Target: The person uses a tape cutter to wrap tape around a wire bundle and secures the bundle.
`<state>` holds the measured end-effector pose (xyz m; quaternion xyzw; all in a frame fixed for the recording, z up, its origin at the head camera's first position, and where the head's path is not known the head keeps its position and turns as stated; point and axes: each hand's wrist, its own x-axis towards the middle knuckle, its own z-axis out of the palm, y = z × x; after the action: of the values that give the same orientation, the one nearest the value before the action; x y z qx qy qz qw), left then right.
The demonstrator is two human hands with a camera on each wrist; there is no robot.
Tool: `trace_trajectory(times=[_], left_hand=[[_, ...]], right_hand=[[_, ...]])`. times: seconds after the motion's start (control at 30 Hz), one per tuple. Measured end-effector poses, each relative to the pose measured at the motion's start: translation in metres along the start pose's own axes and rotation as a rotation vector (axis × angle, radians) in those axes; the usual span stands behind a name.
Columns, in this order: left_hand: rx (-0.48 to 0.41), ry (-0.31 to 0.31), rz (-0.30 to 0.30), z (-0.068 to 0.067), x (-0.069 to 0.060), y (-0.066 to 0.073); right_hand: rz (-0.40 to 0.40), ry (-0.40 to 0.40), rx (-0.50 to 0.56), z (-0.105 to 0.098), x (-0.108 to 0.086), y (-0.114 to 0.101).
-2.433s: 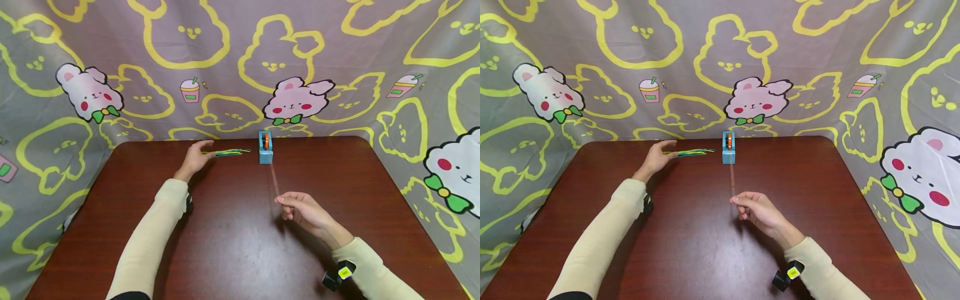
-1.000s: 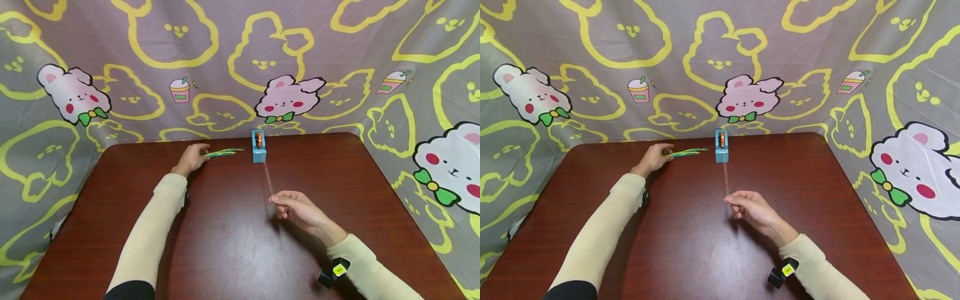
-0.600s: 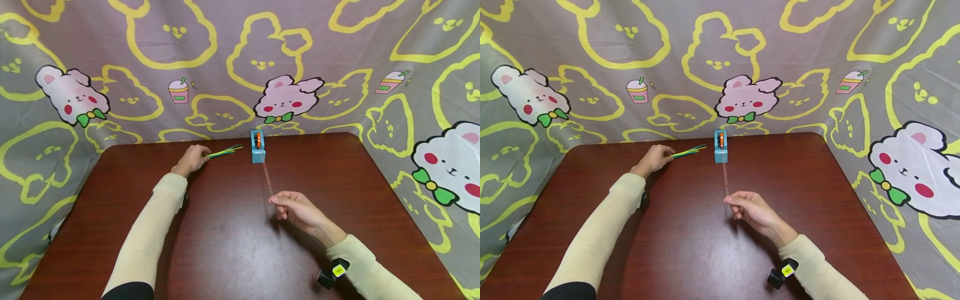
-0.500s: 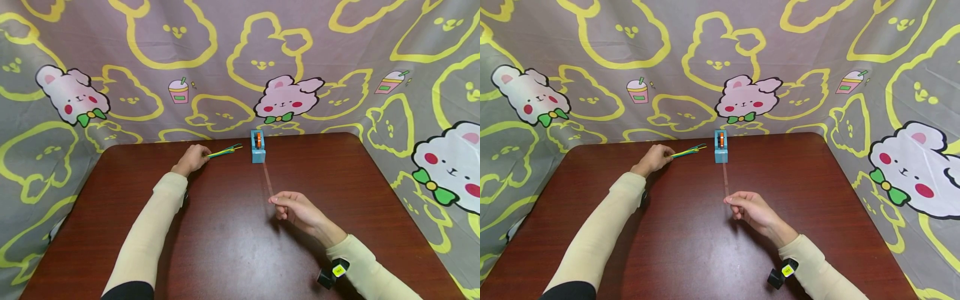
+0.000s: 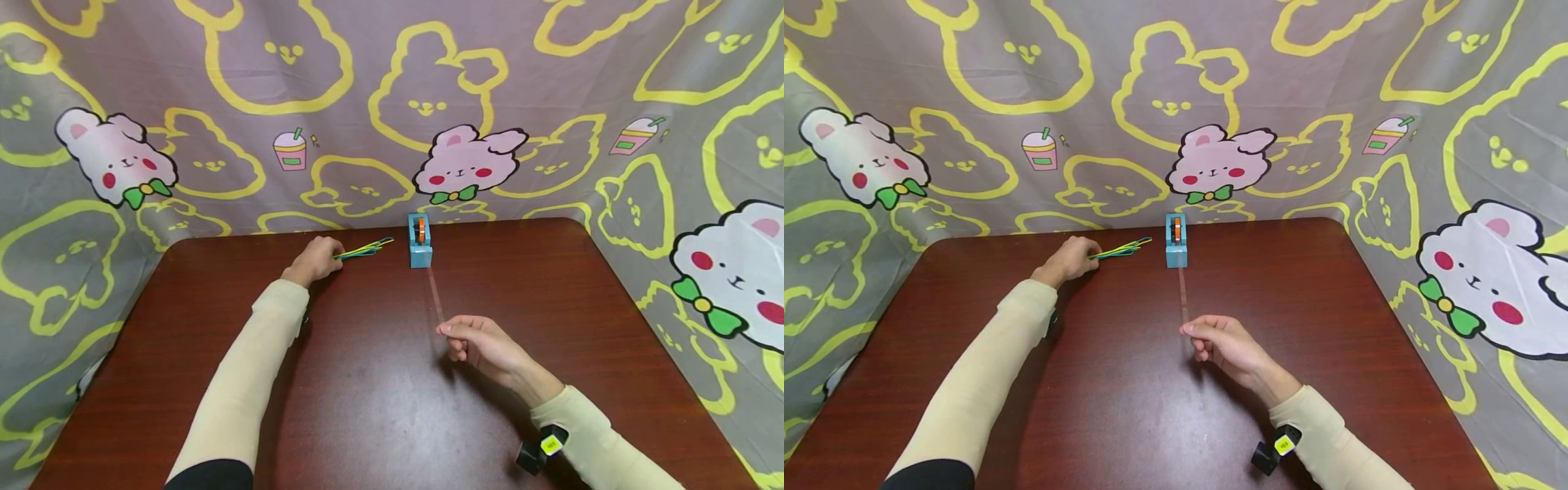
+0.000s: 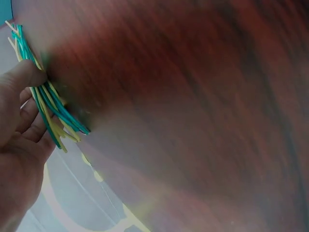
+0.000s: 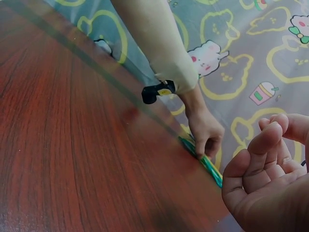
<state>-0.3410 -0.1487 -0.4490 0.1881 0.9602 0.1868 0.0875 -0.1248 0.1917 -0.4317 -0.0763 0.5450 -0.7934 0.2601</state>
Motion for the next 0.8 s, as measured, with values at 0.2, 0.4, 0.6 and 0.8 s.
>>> trace_trajectory(times=[0.2,0.4,0.6,0.8], left_hand=[[-0.004,-0.022,-0.025,-0.0006,-0.0013,0.0033],[0.008,-0.026,-0.038,-0.0001,0.0012,0.0043],[0.002,-0.057,-0.053,-0.0009,0.0026,0.0040],[0.003,-0.073,-0.064,-0.0044,-0.0010,0.0054]], right_hand=[[-0.007,-0.008,-0.001,0.0012,0.0002,0.0019],[-0.015,-0.005,-0.003,0.0009,0.0007,0.0030],[-0.013,0.009,-0.010,0.0011,0.0003,0.0040],[-0.012,0.015,-0.010,0.0018,0.0002,0.0055]])
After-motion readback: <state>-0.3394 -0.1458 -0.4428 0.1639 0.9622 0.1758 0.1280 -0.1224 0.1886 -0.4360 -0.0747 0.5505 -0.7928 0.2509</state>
